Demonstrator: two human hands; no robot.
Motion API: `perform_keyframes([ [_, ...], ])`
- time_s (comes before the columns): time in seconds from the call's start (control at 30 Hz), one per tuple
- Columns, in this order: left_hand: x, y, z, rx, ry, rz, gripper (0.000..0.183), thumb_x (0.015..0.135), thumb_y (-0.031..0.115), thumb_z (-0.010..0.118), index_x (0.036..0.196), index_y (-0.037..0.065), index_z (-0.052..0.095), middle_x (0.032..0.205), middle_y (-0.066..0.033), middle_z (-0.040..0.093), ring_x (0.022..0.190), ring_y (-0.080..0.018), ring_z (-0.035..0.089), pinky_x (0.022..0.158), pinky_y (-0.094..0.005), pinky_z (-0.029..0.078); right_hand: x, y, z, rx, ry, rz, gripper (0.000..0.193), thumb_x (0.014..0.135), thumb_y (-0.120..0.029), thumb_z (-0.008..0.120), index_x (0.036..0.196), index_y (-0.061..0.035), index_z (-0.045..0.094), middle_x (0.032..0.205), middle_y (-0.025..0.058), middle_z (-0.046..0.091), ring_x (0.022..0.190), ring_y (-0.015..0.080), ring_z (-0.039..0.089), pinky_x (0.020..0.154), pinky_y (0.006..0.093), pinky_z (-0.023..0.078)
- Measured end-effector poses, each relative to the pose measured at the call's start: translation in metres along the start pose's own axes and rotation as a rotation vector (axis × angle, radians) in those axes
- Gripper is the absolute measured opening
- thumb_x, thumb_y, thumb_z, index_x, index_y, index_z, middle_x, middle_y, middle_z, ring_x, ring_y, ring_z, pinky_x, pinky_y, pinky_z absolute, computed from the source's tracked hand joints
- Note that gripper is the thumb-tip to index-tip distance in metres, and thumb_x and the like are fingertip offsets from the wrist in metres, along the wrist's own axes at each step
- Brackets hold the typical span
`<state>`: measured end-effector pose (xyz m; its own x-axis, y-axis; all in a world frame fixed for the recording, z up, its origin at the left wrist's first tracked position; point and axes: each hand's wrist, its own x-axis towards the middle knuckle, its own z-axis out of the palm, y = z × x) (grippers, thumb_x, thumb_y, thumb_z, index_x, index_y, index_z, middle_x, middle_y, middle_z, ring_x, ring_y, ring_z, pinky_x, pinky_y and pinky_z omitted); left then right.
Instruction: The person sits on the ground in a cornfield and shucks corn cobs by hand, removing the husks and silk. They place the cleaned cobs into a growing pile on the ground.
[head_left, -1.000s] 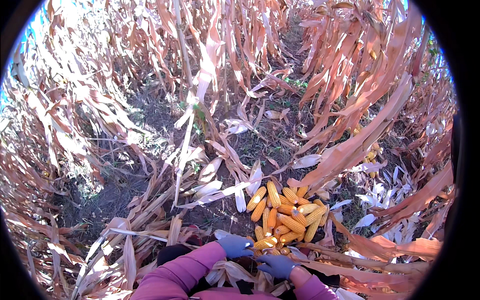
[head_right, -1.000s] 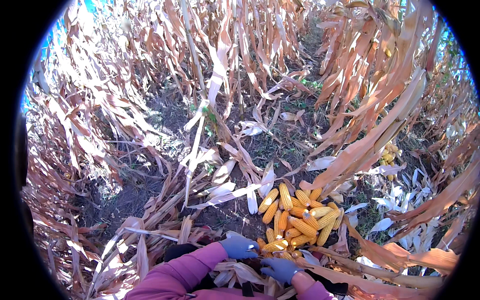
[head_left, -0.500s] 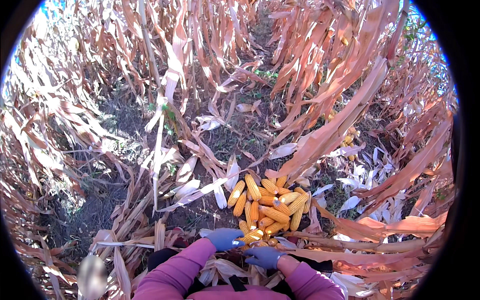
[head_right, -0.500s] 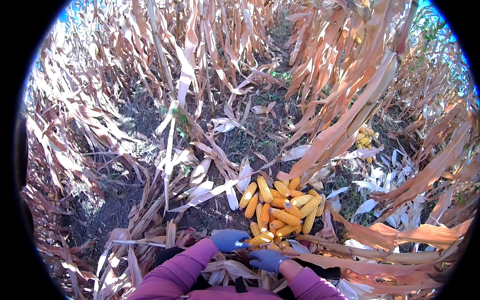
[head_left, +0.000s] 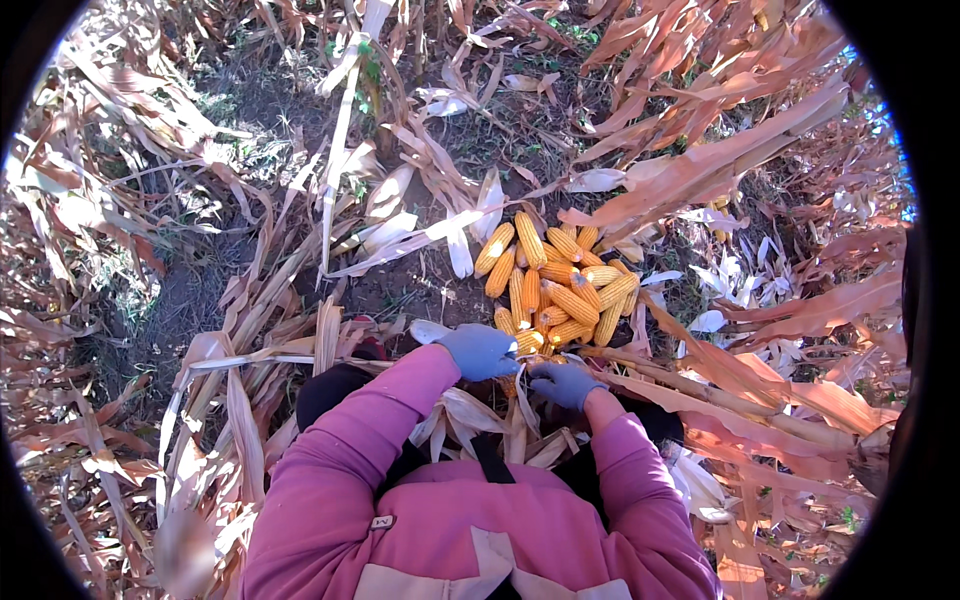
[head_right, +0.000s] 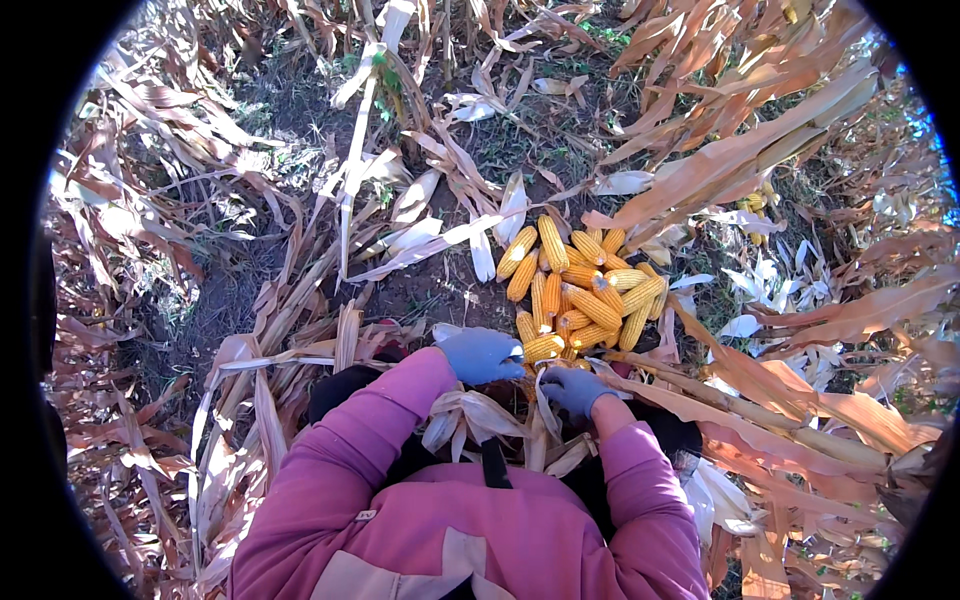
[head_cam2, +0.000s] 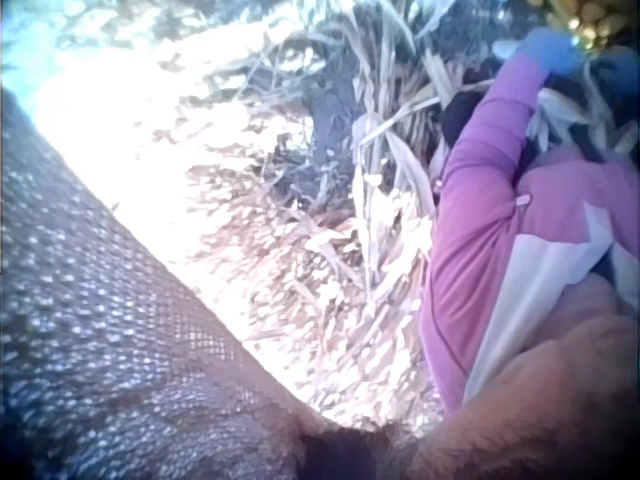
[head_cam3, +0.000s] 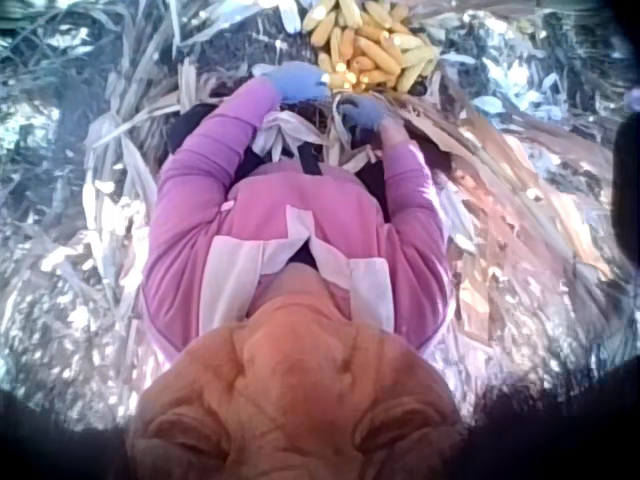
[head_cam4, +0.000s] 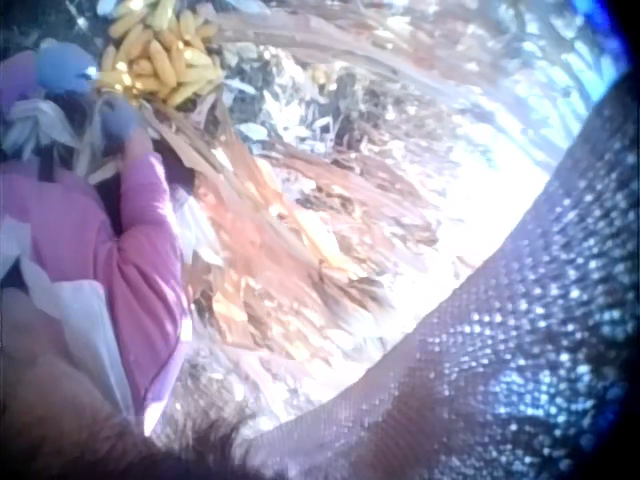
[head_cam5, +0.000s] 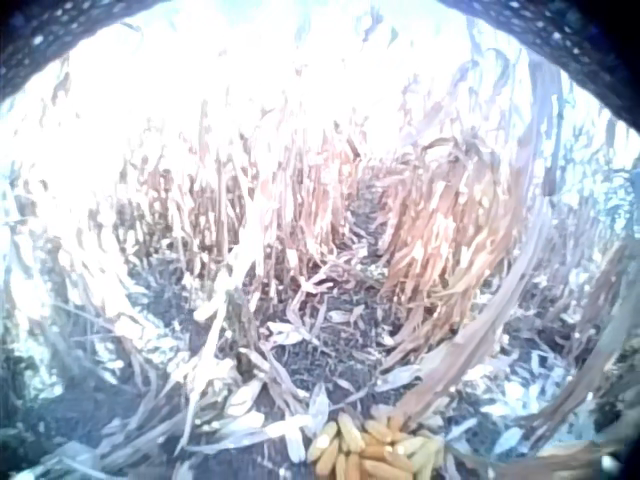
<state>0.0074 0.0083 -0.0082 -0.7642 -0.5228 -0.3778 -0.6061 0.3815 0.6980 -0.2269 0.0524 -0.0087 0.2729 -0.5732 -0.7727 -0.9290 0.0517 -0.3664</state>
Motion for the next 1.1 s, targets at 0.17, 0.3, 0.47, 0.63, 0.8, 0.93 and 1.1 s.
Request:
perform_keyframes([
  [0.17,-0.015,-0.031,-0.012,0.25,-0.04,-0.205,0.031,0.091,0.031,0.043,0.101,0.01,0.063,0.098,-0.0122,0.066,0.093,-0.0329,0.063,0.079,-0.0454,0.05,-0.001,0.019,0.027,-0.118,0.067,0.064,0.041,0.088,-0.04,0.054,0.12,-0.0152,0.059,0.108,0.0177,0.065,0.102,0.0327,0.062,0.092,0.0394,0.046],
  [0.3,-0.04,-0.063,-0.044,-0.231,0.983,-0.117,0.033,0.096,0.035,0.04,0.102,0.008,0.058,0.104,-0.0162,0.062,0.095,-0.038,0.058,0.082,-0.0447,0.045,-0.015,0.012,0.06,-0.094,0.109,0.031,0.038,0.088,-0.037,0.054,0.116,-0.012,0.059,0.108,0.0168,0.065,0.101,0.0339,0.062,0.089,0.0396,0.047],
  [0.47,-0.058,-0.08,-0.049,-0.434,1.099,-0.144,0.033,0.095,0.036,0.043,0.105,0.009,0.06,0.096,-0.0167,0.064,0.092,-0.0379,0.06,0.079,-0.0437,0.046,-0.024,-0.012,0.116,-0.079,-0.009,0.016,0.04,0.088,-0.036,0.054,0.118,-0.0101,0.059,0.109,0.0161,0.065,0.101,0.0342,0.061,0.09,0.041,0.047],
  [0.63,-0.063,-0.073,-0.051,-0.254,0.701,-0.163,0.036,0.092,0.036,0.046,0.109,0.007,0.061,0.11,-0.0162,0.062,0.102,-0.034,0.058,0.087,-0.039,0.045,-0.032,-0.038,0.13,-0.108,-0.004,0.018,0.041,0.089,-0.038,0.054,0.12,-0.0114,0.058,0.11,0.0147,0.065,0.102,0.0326,0.061,0.09,0.0402,0.047],
  [0.8,-0.063,-0.091,-0.059,-0.226,0.719,-0.211,0.035,0.09,0.037,0.041,0.105,0.013,0.062,0.103,-0.0157,0.064,0.097,-0.0363,0.06,0.083,-0.0425,0.047,-0.031,-0.066,0.12,-0.134,-0.022,-0.012,0.04,0.089,-0.037,0.053,0.118,-0.0111,0.058,0.11,0.0151,0.064,0.102,0.0332,0.061,0.09,0.0401,0.047],
  [0.93,-0.06,-0.091,-0.058,-0.232,0.742,-0.22,0.036,0.092,0.037,0.048,0.107,0.006,0.06,0.1,-0.0176,0.063,0.094,-0.036,0.06,0.081,-0.0407,0.047,-0.013,-0.077,0.124,-0.145,-0.115,-0.062,0.039,0.089,-0.036,0.052,0.119,-0.0113,0.058,0.11,0.0169,0.063,0.103,0.0347,0.06,0.091,0.0409,0.046],
  [1.1,-0.069,-0.087,-0.064,-0.275,0.722,-0.197,0.031,0.092,0.031,0.052,0.106,0.005,0.06,0.101,-0.0173,0.063,0.094,-0.0354,0.06,0.081,-0.0403,0.047,0.03,-0.073,0.125,-0.084,-0.106,0.044,0.046,0.086,-0.033,0.056,0.126,-0.0104,0.052,0.125,0.0174,0.055,0.112,0.0343,0.056,0.096,0.0408,0.043],
])
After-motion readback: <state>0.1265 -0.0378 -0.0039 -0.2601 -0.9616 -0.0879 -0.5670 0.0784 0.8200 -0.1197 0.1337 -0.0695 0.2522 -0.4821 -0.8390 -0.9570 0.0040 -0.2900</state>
